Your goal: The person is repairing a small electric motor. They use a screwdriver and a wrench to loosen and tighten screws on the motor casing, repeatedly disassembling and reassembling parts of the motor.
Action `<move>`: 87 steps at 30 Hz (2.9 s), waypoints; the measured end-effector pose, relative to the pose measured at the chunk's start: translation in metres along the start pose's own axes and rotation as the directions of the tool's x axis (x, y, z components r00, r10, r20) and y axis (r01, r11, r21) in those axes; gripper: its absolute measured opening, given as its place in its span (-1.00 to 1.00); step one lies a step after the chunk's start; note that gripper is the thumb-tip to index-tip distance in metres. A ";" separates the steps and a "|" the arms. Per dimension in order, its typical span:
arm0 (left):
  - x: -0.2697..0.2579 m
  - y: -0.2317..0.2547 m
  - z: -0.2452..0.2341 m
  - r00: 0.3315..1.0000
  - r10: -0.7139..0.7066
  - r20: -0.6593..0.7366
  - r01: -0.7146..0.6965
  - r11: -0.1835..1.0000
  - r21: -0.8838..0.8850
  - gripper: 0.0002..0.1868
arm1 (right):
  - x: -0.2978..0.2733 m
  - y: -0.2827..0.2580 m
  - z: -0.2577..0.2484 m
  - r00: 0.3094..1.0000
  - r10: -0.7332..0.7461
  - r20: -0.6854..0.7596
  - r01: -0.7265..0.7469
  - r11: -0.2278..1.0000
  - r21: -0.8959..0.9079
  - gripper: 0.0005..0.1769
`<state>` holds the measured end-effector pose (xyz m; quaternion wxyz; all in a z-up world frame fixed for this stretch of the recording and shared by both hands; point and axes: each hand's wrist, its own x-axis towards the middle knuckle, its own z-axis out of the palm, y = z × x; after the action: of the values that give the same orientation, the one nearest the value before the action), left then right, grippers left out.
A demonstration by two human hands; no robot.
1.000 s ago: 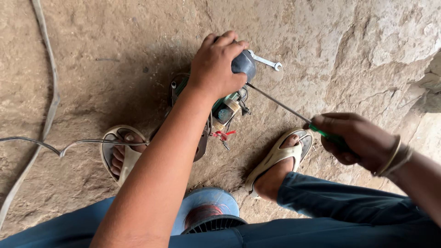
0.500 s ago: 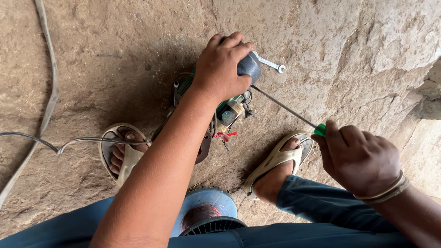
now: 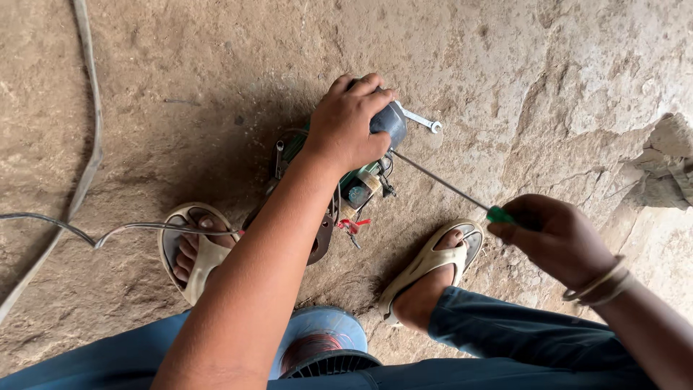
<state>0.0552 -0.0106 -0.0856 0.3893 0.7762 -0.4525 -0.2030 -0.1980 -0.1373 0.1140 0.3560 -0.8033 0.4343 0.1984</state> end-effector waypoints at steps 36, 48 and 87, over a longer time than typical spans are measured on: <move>0.000 -0.007 0.008 0.993 0.052 -0.101 -0.049 0.998 0.032 -0.39 | -0.037 -0.034 0.028 0.903 -0.385 -0.190 0.215 0.789 -0.576 -0.78; 0.001 -0.006 0.012 0.995 0.013 -0.096 -0.014 1.000 -0.012 -0.40 | -0.037 -0.024 0.034 0.862 -0.478 -0.166 0.270 0.712 -0.648 -0.78; -0.012 -0.020 -0.039 0.939 -0.340 0.044 0.335 0.882 -0.333 -0.35 | 0.017 0.064 -0.013 0.895 0.360 0.262 -0.121 0.763 -0.635 -0.37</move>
<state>0.0853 0.0220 -0.0779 0.4780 0.7668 -0.2663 -0.3357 -0.2421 -0.1796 0.0865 0.1274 -0.7581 0.3747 0.5183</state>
